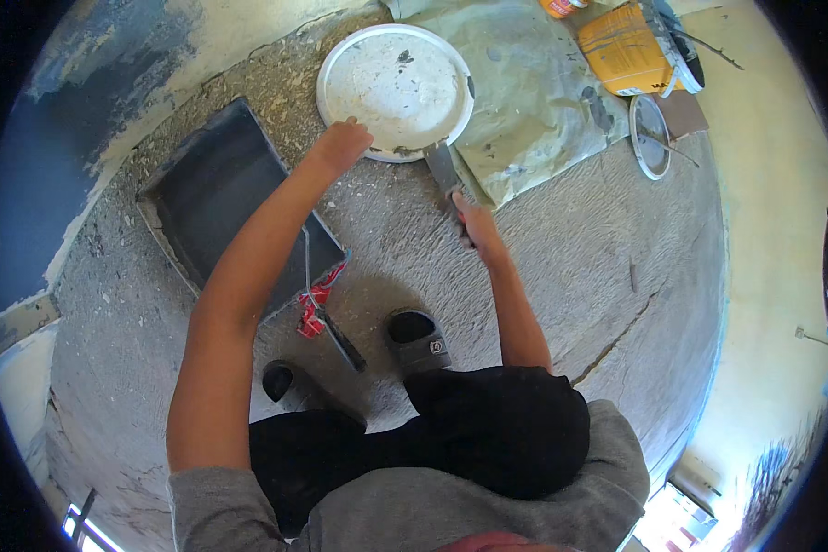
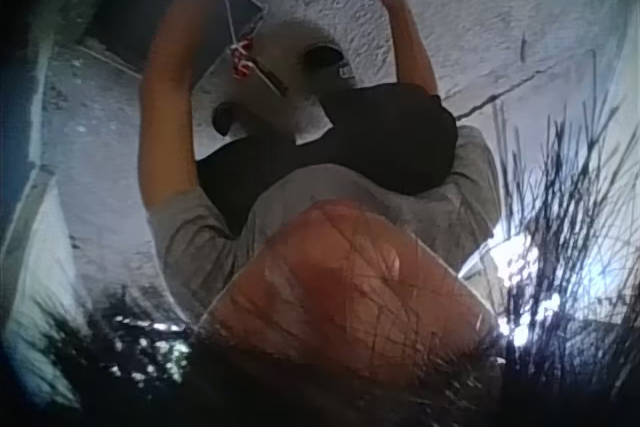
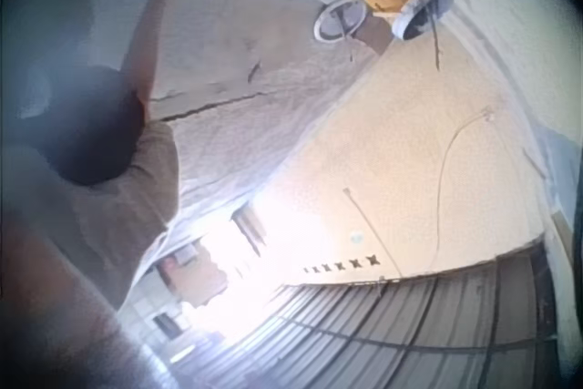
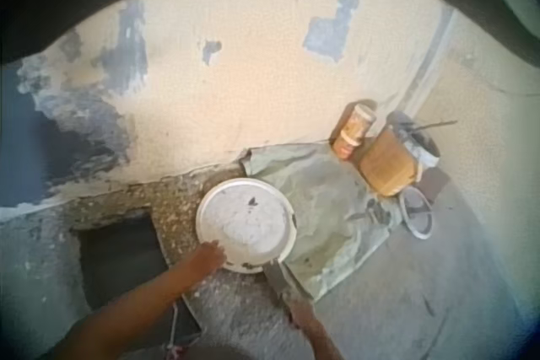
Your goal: Apply paint and scrape a wall surface using a roller and a putty knife.
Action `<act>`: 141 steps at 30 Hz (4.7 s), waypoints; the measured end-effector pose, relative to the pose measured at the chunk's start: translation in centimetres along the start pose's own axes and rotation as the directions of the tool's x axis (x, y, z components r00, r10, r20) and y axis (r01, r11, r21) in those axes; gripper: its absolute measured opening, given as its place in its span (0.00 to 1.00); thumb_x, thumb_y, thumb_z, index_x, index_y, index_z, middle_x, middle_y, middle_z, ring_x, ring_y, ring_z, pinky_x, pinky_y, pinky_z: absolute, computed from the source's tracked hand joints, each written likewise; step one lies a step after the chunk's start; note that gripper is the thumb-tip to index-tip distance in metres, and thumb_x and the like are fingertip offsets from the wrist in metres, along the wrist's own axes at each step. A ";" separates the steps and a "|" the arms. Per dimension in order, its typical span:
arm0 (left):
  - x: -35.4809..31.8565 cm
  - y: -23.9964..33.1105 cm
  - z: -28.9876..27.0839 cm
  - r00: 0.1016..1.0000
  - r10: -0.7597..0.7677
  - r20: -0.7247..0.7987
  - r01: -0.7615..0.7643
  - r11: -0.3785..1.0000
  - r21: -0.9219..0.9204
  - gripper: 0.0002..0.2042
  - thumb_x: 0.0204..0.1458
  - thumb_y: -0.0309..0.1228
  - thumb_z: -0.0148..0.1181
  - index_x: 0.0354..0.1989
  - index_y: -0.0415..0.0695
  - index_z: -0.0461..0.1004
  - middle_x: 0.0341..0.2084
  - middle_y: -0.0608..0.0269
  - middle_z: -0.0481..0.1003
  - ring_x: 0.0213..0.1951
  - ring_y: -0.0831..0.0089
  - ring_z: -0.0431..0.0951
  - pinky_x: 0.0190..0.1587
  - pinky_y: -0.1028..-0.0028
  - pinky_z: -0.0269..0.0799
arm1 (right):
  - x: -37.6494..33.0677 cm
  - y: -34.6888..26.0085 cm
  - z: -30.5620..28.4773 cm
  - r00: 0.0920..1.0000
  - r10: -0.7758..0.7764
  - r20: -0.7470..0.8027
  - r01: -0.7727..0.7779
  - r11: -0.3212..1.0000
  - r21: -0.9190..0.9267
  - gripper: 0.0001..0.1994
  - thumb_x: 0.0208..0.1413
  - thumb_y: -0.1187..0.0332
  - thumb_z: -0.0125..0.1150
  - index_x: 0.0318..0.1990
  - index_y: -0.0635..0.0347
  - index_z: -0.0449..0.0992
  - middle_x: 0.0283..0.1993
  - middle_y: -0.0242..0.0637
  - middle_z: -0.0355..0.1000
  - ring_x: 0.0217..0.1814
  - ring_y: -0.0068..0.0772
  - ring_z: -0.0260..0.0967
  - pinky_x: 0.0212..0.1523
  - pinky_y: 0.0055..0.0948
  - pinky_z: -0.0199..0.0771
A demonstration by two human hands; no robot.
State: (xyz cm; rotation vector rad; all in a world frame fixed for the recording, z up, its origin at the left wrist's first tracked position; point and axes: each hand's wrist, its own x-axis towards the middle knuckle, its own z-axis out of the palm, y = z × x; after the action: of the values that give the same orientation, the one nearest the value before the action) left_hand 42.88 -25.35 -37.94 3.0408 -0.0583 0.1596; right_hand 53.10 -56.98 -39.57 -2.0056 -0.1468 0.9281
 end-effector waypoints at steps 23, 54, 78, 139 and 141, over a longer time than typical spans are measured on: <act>-24.2 -13.3 -35.4 0.733 -0.441 -0.518 0.426 0.891 -0.157 0.16 0.52 0.43 0.60 0.28 0.39 0.75 0.28 0.54 0.74 0.36 0.55 0.75 0.40 0.58 0.71 | -9.6 -31.4 5.2 0.880 -0.468 0.077 0.473 0.880 -0.050 0.17 0.62 0.57 0.51 0.28 0.61 0.71 0.15 0.30 0.63 0.09 0.20 0.57 0.08 0.25 0.54; -80.6 -30.1 -77.6 -0.280 -0.281 -0.918 0.865 0.340 -0.368 0.42 0.51 0.52 0.60 0.67 0.39 0.51 0.66 0.47 0.52 0.68 0.53 0.50 0.68 0.61 0.46 | -21.4 -53.3 22.1 0.630 -0.720 0.292 0.771 0.626 -0.121 0.13 0.61 0.62 0.55 0.40 0.63 0.76 0.20 0.30 0.68 0.21 0.17 0.62 0.23 0.23 0.62; -84.2 -39.6 -76.2 -0.242 0.148 -0.959 0.909 -0.311 -0.277 0.32 0.56 0.63 0.35 0.62 0.58 0.63 0.53 0.61 0.70 0.53 0.57 0.71 0.54 0.56 0.65 | -22.2 -59.0 40.5 0.608 -0.792 0.059 0.616 0.518 0.593 0.15 0.64 0.58 0.50 0.39 0.63 0.74 0.13 0.23 0.60 0.09 0.14 0.54 0.10 0.23 0.52; -81.5 -39.5 -75.0 -0.198 0.129 -0.972 0.965 -0.151 -0.216 0.30 0.61 0.55 0.37 0.66 0.49 0.55 0.63 0.53 0.60 0.63 0.57 0.61 0.60 0.59 0.64 | -33.7 -68.8 42.1 0.192 -0.932 -0.307 0.979 0.162 0.121 0.11 0.56 0.68 0.62 0.42 0.64 0.72 0.22 0.40 0.74 0.22 0.24 0.74 0.23 0.23 0.71; -81.6 -39.5 -74.9 -0.157 0.141 -0.978 0.976 -0.127 -0.175 0.30 0.61 0.55 0.37 0.66 0.49 0.56 0.63 0.52 0.60 0.63 0.57 0.62 0.60 0.60 0.64 | -33.6 -68.9 42.2 0.143 -0.937 -0.319 0.987 0.110 0.118 0.11 0.56 0.67 0.62 0.41 0.64 0.72 0.22 0.41 0.74 0.22 0.25 0.74 0.23 0.23 0.71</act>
State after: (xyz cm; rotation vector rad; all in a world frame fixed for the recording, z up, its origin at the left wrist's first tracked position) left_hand -44.19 24.01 23.83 1.8207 2.7042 2.4939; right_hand 17.84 -1.93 18.50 -1.1665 -1.0596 -0.1565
